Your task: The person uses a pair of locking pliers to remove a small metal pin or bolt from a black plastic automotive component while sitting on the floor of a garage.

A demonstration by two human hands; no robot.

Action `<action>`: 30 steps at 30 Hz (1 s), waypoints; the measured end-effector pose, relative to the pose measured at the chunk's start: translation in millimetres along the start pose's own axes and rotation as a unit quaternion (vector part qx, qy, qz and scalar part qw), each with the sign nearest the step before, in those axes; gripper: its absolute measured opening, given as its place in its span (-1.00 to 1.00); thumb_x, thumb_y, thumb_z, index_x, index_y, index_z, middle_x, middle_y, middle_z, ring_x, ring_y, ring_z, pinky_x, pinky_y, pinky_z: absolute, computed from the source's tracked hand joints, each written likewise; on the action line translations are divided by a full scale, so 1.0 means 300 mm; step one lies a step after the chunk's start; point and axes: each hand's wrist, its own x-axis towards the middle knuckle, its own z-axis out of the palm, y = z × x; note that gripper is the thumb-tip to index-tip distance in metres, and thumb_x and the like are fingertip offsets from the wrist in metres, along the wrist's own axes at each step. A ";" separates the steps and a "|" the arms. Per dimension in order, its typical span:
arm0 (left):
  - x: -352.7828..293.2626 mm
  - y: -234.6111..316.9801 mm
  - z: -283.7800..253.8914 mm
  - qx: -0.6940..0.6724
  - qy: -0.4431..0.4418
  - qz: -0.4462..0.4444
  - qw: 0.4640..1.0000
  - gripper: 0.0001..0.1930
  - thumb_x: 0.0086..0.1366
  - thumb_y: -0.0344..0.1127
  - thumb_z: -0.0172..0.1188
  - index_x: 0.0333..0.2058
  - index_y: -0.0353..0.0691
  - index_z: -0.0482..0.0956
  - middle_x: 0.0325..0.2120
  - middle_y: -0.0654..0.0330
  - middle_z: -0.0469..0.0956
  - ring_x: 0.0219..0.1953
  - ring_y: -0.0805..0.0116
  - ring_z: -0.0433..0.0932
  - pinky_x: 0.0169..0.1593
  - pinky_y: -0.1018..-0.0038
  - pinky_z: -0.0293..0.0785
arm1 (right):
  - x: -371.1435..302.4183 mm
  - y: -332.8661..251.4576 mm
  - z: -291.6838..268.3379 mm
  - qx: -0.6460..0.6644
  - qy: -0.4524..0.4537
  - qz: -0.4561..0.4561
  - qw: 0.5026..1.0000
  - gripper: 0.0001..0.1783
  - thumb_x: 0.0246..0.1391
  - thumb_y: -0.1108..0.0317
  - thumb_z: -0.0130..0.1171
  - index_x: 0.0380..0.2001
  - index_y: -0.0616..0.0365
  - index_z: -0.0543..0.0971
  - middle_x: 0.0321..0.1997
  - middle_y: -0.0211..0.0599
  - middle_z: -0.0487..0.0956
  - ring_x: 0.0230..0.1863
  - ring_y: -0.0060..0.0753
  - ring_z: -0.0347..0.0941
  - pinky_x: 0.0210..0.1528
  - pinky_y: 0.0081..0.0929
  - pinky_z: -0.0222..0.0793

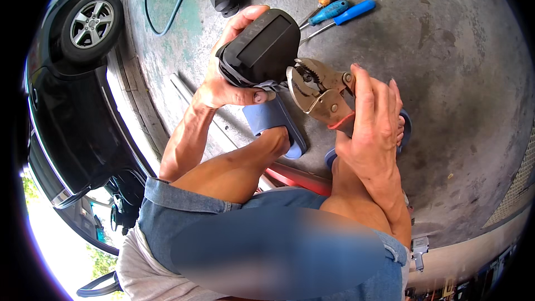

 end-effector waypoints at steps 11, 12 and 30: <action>0.004 0.008 -0.009 0.033 -0.003 -0.018 0.999 0.31 -0.35 -0.41 0.65 0.44 -0.26 0.07 0.28 0.11 0.39 0.30 0.26 0.41 0.39 0.30 0.30 | 0.005 -0.001 0.000 0.002 0.010 -0.006 1.000 -0.03 -0.34 0.66 0.28 0.32 0.22 0.35 0.03 -0.14 0.51 0.08 0.02 0.47 0.33 0.16 0.23; 0.004 0.004 -0.008 0.032 -0.003 -0.018 0.999 0.31 -0.35 -0.41 0.65 0.44 -0.26 0.07 0.28 0.11 0.39 0.30 0.26 0.41 0.39 0.30 0.30 | 0.005 0.000 0.000 -0.002 0.011 -0.011 1.000 -0.03 -0.35 0.66 0.28 0.32 0.23 0.35 0.01 -0.14 0.52 0.06 0.02 0.47 0.29 0.11 0.26; 0.000 -0.003 0.001 -0.015 0.020 0.012 1.000 0.17 -0.30 -0.50 0.62 0.39 -0.26 0.22 0.21 0.14 0.47 0.26 0.31 0.42 0.38 0.34 0.27 | 0.007 -0.004 -0.006 0.006 -0.012 0.004 1.000 -0.10 -0.21 0.71 0.30 0.33 0.32 0.34 0.02 0.06 0.50 0.01 0.19 0.45 0.10 -0.08 0.36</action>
